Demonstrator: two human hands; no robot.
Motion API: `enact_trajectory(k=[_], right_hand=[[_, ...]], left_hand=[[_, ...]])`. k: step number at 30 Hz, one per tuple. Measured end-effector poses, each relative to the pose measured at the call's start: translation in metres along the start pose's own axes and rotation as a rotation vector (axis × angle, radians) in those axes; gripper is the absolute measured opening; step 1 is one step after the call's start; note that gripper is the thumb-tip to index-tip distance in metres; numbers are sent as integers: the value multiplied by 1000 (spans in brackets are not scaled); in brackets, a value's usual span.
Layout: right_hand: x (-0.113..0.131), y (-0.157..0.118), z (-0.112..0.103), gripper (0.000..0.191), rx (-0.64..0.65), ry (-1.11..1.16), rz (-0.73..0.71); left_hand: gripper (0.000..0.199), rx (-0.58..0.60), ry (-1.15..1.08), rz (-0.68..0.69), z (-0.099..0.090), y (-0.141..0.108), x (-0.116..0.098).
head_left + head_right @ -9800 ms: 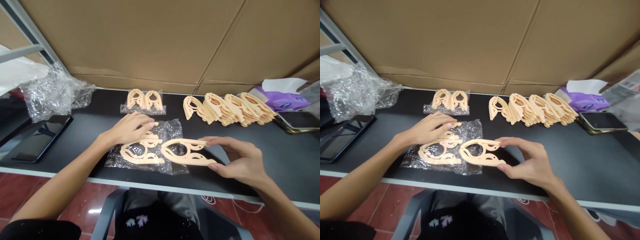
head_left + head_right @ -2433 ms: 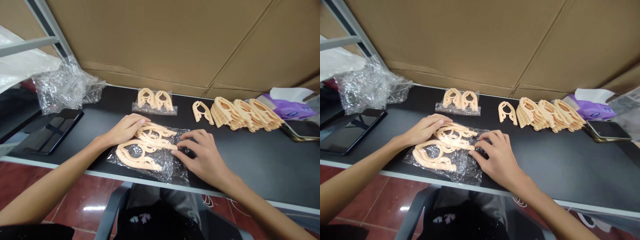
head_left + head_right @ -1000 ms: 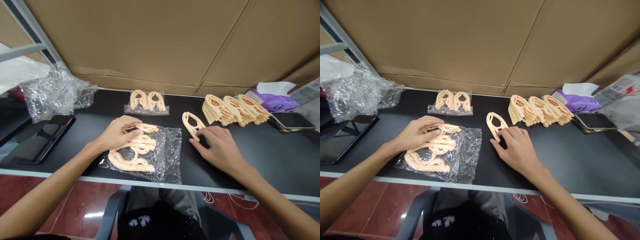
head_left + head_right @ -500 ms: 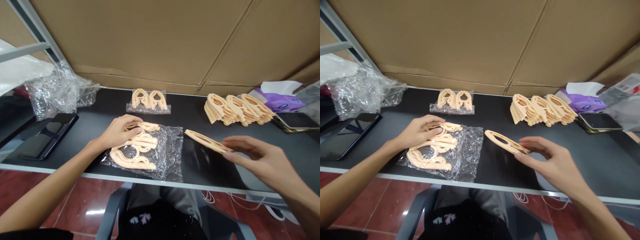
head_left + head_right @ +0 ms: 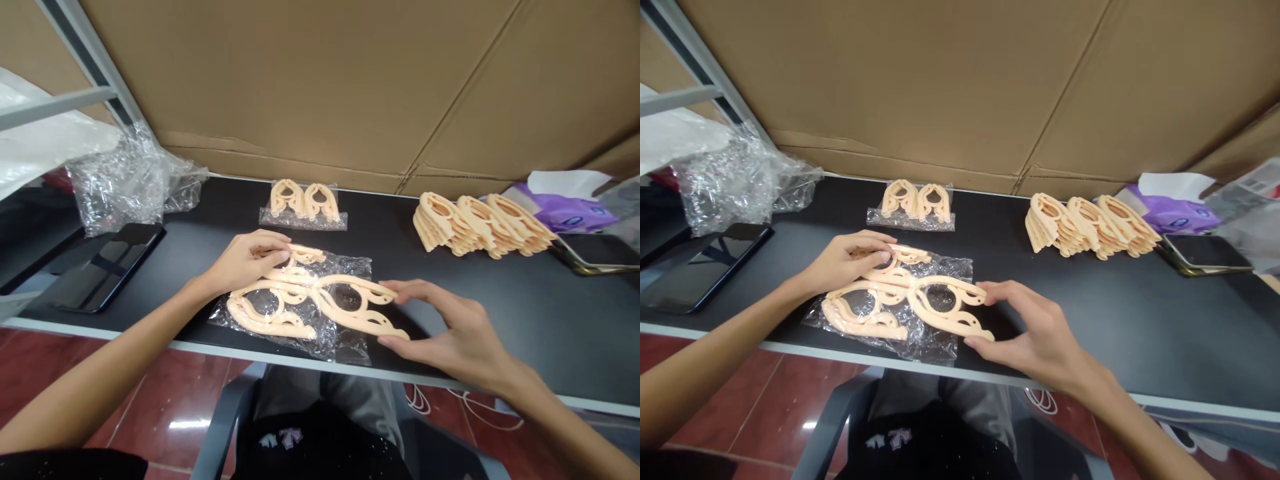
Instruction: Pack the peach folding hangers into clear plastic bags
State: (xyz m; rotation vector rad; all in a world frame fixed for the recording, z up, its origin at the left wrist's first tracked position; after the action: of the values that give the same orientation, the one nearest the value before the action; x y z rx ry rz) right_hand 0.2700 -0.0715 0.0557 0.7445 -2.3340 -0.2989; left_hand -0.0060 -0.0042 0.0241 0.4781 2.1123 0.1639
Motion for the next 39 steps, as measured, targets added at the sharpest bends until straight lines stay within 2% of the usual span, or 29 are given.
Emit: enact_trajectory(k=[6, 8, 11, 14, 17, 21, 27, 31, 35, 36, 37, 39], right_hand=[[26, 35, 46, 30, 106, 56, -86], [31, 40, 57, 37, 151, 14, -107], [27, 38, 57, 50, 166, -58, -83], [15, 33, 52, 50, 163, -55, -21], [7, 35, 54, 47, 155, 31, 66], [7, 45, 68, 53, 167, 163, 187], [26, 49, 83, 59, 223, 44, 106], [28, 47, 76, 59, 228, -3, 46], [10, 47, 39, 26, 55, -9, 3], [3, 46, 31, 24, 27, -19, -10], [-4, 44, 25, 28, 24, -28, -31], [-14, 38, 23, 38, 99, -32, -85]], left_hand=[[28, 11, 4, 0, -1, 0, -1], [29, 13, 4, -2, -2, 0, 0], [30, 19, -1, -1, -2, 0, 0], [30, 32, 9, 8, 0, 1, -2], [30, 52, 23, 3, 0, 2, -4], [29, 99, 45, 22, 0, 2, -6], [27, 117, 116, 47, -5, 1, -8], [27, 142, 129, 53, -6, 1, -7], [28, 182, 129, 74, -6, 1, -6], [29, 196, 125, 89, -5, 2, -8], [29, 213, 121, 106, -3, 4, -11], [27, 272, 141, 153, 5, 10, -19]])
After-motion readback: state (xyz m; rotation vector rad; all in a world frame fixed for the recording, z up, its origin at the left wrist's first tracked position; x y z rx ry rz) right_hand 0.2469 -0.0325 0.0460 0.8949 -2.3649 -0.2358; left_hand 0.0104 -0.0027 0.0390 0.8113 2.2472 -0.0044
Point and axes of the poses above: each hand's wrist, its own y-axis towards the middle knuckle, its own z-axis out of the palm, x = y × z, the point moved 9 cm from there along y, towards the middle knuckle, and after that the axes turned 6 degrees about z, right-handed, at the moved point
